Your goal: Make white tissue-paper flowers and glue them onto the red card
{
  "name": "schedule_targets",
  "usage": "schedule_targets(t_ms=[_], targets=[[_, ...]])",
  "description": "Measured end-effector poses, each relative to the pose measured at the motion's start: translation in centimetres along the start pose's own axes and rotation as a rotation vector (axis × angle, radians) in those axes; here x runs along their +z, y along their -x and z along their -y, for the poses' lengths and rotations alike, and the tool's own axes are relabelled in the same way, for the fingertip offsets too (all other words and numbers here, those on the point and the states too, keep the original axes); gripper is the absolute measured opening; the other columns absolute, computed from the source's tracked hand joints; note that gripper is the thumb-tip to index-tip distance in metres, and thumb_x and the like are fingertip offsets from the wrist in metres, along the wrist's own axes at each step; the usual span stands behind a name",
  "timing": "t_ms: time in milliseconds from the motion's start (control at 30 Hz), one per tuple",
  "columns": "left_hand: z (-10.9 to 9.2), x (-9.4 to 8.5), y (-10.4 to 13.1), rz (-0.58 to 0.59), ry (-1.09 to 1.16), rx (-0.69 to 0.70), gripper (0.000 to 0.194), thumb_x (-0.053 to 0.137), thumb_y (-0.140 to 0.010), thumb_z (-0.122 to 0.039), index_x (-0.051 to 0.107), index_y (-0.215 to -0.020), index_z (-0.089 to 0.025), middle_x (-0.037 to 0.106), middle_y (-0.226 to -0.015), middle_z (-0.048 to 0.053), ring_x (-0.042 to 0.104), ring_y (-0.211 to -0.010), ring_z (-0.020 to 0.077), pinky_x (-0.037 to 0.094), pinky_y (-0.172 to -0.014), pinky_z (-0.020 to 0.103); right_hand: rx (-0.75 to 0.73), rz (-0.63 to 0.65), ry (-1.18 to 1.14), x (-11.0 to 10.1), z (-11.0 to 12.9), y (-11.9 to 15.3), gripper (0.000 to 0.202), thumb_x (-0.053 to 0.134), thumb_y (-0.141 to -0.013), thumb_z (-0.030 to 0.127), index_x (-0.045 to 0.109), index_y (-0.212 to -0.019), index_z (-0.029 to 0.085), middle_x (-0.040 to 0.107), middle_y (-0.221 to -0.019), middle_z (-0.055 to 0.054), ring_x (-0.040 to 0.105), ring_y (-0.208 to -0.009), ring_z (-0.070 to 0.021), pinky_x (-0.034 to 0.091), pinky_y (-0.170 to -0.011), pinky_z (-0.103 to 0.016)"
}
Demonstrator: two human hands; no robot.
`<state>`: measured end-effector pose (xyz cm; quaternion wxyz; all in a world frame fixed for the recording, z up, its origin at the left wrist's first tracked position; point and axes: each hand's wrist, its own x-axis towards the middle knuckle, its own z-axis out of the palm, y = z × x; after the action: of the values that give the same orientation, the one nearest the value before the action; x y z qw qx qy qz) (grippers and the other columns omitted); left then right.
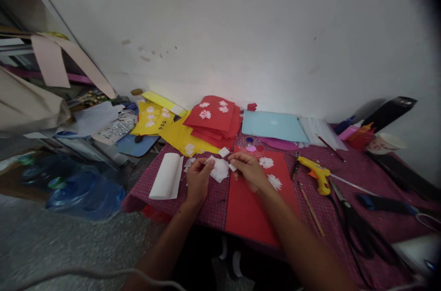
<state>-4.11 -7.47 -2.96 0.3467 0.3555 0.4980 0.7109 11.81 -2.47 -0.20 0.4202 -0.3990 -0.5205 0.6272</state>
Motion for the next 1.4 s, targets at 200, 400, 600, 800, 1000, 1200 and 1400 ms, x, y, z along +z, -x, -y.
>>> schedule_targets(t_ms=[200, 400, 600, 800, 1000, 1200, 1400], targets=[[-0.69, -0.03, 0.77, 0.15, -0.347, 0.254, 0.012, 0.072, -0.082, -0.03, 0.067, -0.077, -0.02, 0.066, -0.076, 0.001, 0.059, -0.072, 0.0147, 0.045, -0.068, 0.027, 0.081, 0.19, -0.067, 0.31, 0.75, 0.94, 0.027, 0.074, -0.074, 0.042, 0.066, -0.075, 0.016, 0.061, -0.063, 0.001, 0.05, -0.042, -0.0084, 0.038, -0.041, -0.023], [-0.56, 0.12, 0.98, 0.279, -0.545, 0.529, 0.006, 0.068, -0.086, -0.023, 0.066, -0.081, -0.02, 0.068, -0.078, 0.001, 0.062, -0.074, 0.0143, 0.046, -0.071, 0.026, 0.051, 0.214, 0.022, -0.01, 0.25, 0.86, 0.026, 0.076, -0.073, 0.04, 0.065, -0.074, 0.016, 0.058, -0.062, 0.003, 0.048, -0.042, -0.0075, 0.038, -0.042, -0.023], [-0.85, 0.19, 1.07, 0.358, -0.521, 0.493, 0.005, 0.065, -0.089, -0.024, 0.067, -0.088, -0.02, 0.069, -0.085, 0.002, 0.063, -0.081, 0.0149, 0.048, -0.077, 0.027, 0.037, 0.146, 0.05, 0.14, 0.46, 0.64, 0.022, 0.07, -0.075, 0.037, 0.063, -0.066, 0.018, 0.055, -0.055, 0.004, 0.047, -0.042, -0.0082, 0.035, -0.043, -0.023], [-0.85, -0.1, 0.76, 0.351, -0.379, 0.293, 0.016, 0.056, -0.093, -0.028, 0.068, -0.09, -0.02, 0.07, -0.088, 0.003, 0.063, -0.082, 0.016, 0.048, -0.077, 0.028, 0.022, 0.155, 0.068, 0.22, 0.63, 0.73, 0.016, 0.066, -0.074, 0.032, 0.063, -0.067, 0.018, 0.055, -0.054, 0.004, 0.046, -0.041, -0.0087, 0.033, -0.043, -0.024], [-0.32, -0.23, 0.55, 0.288, -0.345, 0.158, 0.019, 0.059, -0.09, -0.033, 0.072, -0.09, -0.019, 0.071, -0.086, 0.003, 0.061, -0.079, 0.0164, 0.048, -0.074, 0.027, 0.032, 0.158, 0.081, 0.18, 0.26, 0.63, 0.015, 0.065, -0.073, 0.032, 0.063, -0.069, 0.018, 0.055, -0.055, 0.004, 0.046, -0.042, -0.0091, 0.033, -0.043, -0.024], [-0.34, -0.17, 0.59, 0.257, -0.307, 0.131, 0.019, 0.061, -0.089, -0.034, 0.072, -0.092, -0.019, 0.071, -0.086, 0.003, 0.061, -0.077, 0.016, 0.048, -0.072, 0.026, 0.022, 0.151, 0.162, 0.14, 0.23, 0.62, 0.016, 0.062, -0.076, 0.033, 0.062, -0.07, 0.018, 0.055, -0.054, 0.004, 0.045, -0.041, -0.0088, 0.032, -0.044, -0.024], [-0.21, -0.24, 0.55, 0.258, -0.313, 0.125, 0.02, 0.06, -0.09, -0.034, 0.071, -0.093, -0.019, 0.071, -0.085, 0.003, 0.062, -0.076, 0.0156, 0.048, -0.071, 0.026, 0.015, 0.144, 0.216, 0.06, 0.08, 0.57, 0.017, 0.061, -0.077, 0.034, 0.06, -0.071, 0.018, 0.054, -0.053, 0.004, 0.046, -0.042, -0.0093, 0.032, -0.045, -0.024]])
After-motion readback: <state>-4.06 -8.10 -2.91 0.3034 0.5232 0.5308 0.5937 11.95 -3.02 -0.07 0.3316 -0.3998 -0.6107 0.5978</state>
